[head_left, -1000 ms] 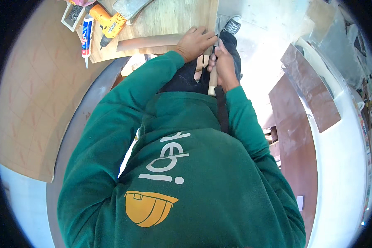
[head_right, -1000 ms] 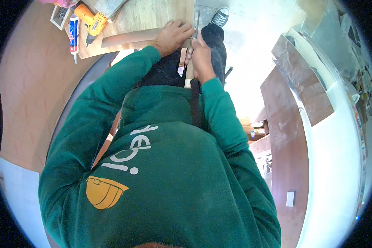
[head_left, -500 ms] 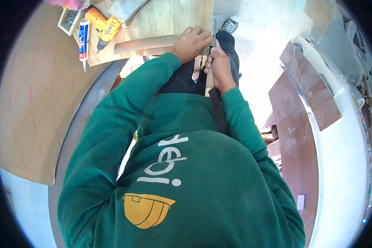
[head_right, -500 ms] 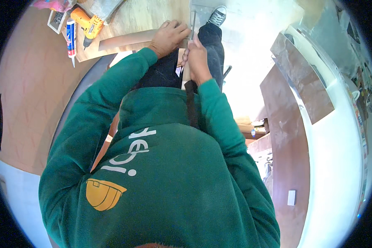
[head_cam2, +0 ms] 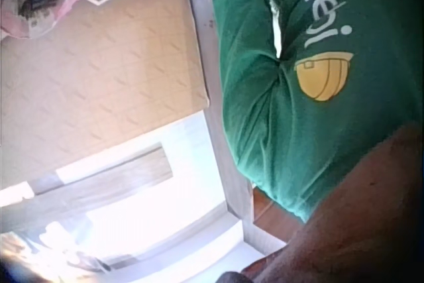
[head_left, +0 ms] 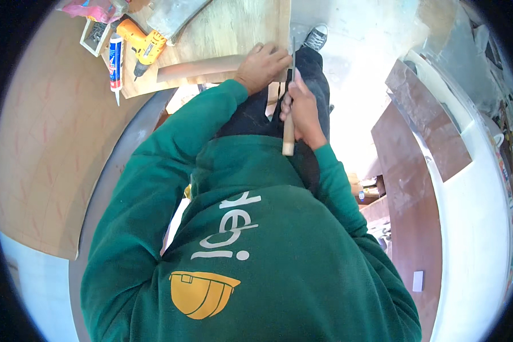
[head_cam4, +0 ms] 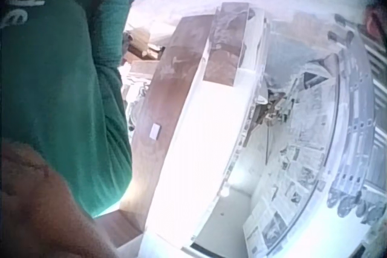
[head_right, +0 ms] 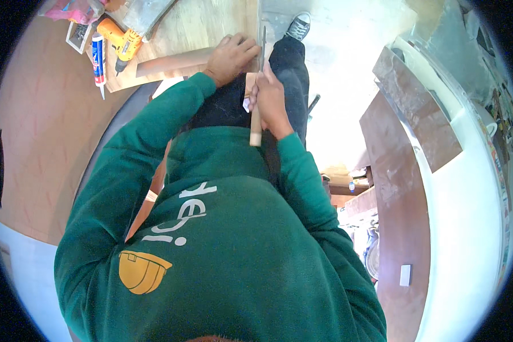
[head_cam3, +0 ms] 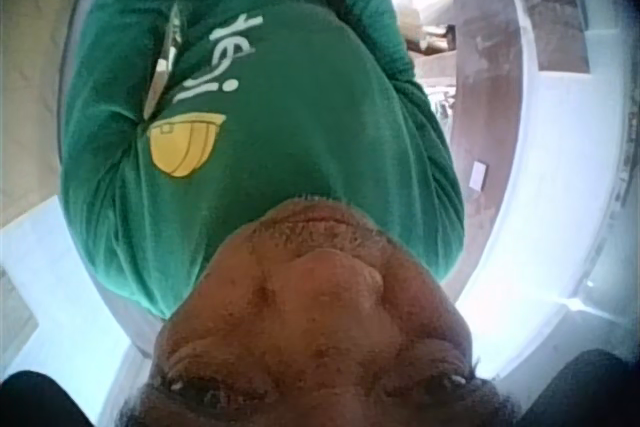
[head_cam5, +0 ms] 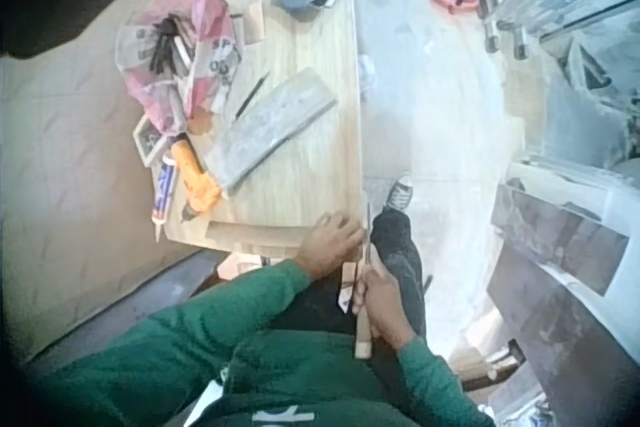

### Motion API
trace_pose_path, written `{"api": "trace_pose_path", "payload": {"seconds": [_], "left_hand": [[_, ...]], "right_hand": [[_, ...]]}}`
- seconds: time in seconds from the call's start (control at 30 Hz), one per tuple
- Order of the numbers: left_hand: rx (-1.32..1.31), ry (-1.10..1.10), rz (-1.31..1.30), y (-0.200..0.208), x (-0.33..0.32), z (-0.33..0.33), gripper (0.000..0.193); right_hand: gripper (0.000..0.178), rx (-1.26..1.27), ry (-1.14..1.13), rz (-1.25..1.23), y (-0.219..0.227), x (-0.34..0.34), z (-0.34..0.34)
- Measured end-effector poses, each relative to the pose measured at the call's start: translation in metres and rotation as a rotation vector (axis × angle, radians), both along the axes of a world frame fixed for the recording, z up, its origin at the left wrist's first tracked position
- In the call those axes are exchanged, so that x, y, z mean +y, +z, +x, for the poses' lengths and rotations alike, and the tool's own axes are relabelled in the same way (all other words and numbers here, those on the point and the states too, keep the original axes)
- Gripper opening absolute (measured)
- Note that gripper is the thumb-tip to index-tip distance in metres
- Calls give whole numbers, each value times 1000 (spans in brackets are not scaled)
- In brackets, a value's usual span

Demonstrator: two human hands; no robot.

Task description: The person uses a utility knife to trim a strip of edge banding on a wooden board. They then fit the trimmed strip onto the edge of a wooden cabinet frame, adjusting it to ensure a proper fit.

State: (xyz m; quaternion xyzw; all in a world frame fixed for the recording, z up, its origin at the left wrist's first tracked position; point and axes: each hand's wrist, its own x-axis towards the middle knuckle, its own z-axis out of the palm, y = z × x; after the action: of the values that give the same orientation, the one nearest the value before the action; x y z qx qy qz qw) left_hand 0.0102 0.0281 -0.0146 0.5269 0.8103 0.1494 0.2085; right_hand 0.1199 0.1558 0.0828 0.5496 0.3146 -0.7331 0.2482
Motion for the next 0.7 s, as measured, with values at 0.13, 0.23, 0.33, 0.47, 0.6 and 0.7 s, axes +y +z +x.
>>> {"api": "trace_pose_path", "payload": {"seconds": [0.13,0.23,0.33,0.47,0.6,0.7], "left_hand": [[19,-24,11,-1,1,-2,24],[30,-7,35,-4,1,-2,29],[21,-16,30,-1,1,3,29],[26,-20,9,-6,2,-3,28],[38,-21,11,-3,1,-2,27],[8,-22,38,-4,2,-6,31]], "right_hand": [[58,48,-49,16,-36,1,-7],[56,96,69,44,0,1,2],[45,49,-91,45,-22,-3,-5],[59,53,-51,37,-25,-1,-7],[61,92,-15,26,-13,0,0],[61,93,-55,14,-30,1,-9]]}}
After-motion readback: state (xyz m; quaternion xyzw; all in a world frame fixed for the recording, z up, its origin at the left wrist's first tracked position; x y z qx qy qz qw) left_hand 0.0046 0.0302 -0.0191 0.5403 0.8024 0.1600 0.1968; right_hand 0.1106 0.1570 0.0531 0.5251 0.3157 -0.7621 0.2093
